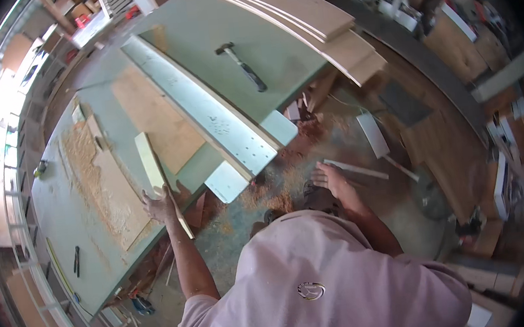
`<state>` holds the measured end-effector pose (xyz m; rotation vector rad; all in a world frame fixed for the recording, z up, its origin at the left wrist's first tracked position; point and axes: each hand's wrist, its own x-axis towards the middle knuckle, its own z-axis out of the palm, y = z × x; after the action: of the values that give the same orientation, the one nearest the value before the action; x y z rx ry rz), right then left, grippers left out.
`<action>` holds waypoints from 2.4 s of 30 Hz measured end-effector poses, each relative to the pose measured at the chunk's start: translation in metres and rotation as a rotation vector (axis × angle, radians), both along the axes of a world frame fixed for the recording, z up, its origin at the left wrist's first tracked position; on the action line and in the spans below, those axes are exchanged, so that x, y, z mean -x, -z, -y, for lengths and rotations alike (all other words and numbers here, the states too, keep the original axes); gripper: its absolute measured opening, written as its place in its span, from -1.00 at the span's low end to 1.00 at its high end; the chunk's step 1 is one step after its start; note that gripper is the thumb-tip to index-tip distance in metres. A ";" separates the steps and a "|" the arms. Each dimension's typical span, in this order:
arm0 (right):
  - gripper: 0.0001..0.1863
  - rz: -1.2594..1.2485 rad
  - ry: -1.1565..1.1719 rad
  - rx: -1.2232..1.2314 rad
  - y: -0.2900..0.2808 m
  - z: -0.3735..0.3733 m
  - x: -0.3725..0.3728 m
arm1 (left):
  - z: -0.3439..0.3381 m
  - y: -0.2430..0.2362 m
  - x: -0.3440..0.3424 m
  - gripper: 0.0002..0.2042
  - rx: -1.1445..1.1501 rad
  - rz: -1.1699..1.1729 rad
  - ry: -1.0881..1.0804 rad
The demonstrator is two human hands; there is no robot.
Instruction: The person measures a wooden component using a tape measure, walks across the workshop to a table, and uses a hammer to join two wooden pieces together.
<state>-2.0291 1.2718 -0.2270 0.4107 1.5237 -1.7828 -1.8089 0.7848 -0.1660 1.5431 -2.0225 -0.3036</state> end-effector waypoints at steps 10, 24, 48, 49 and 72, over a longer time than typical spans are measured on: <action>-0.39 -0.085 -0.170 0.006 -0.039 0.096 0.090 | -0.169 0.005 0.019 -0.41 -0.181 0.023 0.492; -0.40 -0.332 -0.880 -0.170 -0.122 0.133 0.164 | -0.225 0.036 0.106 0.07 -0.245 0.263 0.282; -0.48 -0.701 -1.460 0.210 -0.194 0.241 0.140 | -0.247 0.000 0.137 -0.46 -0.323 -0.273 -0.089; -0.50 -0.599 -1.414 0.157 -0.187 0.247 0.155 | -0.246 -0.002 0.133 -0.46 -0.321 -0.282 -0.106; -0.72 -0.487 -0.820 -0.171 -0.047 0.385 0.407 | -0.194 -0.162 0.082 -0.52 -0.482 -1.338 -0.416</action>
<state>-2.4361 0.8871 -0.1803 -0.5556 1.8129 -1.1313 -1.8905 0.9787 -0.0039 1.3233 -0.5869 -1.2868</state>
